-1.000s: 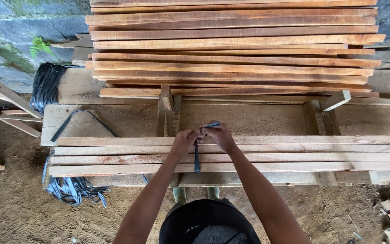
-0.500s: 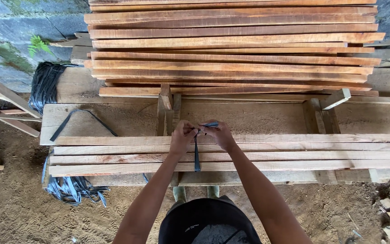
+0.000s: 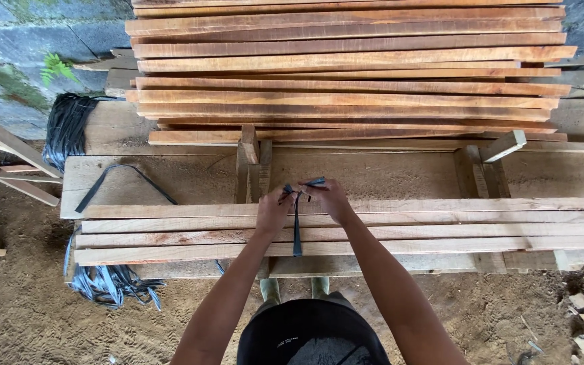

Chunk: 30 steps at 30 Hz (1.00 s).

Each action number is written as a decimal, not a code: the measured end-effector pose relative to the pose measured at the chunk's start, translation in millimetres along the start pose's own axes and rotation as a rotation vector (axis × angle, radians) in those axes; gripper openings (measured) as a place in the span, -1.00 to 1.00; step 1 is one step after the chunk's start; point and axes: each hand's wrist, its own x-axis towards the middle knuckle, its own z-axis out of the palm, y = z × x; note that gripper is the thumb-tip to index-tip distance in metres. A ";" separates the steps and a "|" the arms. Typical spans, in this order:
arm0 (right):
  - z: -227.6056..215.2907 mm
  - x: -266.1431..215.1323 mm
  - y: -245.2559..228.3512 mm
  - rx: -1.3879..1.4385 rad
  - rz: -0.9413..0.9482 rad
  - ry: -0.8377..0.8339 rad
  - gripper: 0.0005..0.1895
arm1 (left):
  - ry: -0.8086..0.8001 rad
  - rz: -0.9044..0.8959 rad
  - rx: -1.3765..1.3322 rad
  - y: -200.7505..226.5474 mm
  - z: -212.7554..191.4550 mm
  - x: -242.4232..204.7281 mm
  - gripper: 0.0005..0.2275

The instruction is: The recorder is bundling several thin wooden planks together using rubber straps.

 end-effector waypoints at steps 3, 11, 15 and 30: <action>0.6 3.4 6.3 -0.044 0.007 0.043 -0.81 | 0.008 0.007 0.039 -5.6 -0.5 3.5 -0.76; 7.2 6.8 7.3 -0.062 0.087 0.111 -0.85 | 0.024 -0.029 0.053 2.8 1.0 1.3 -0.75; 6.7 24.6 24.5 0.020 0.179 0.110 -0.80 | 0.021 -0.043 0.069 -5.9 3.0 4.7 -0.72; 10.0 32.9 24.7 0.008 0.189 0.103 -0.72 | 0.125 -0.238 -0.435 -40.7 5.6 27.5 -0.65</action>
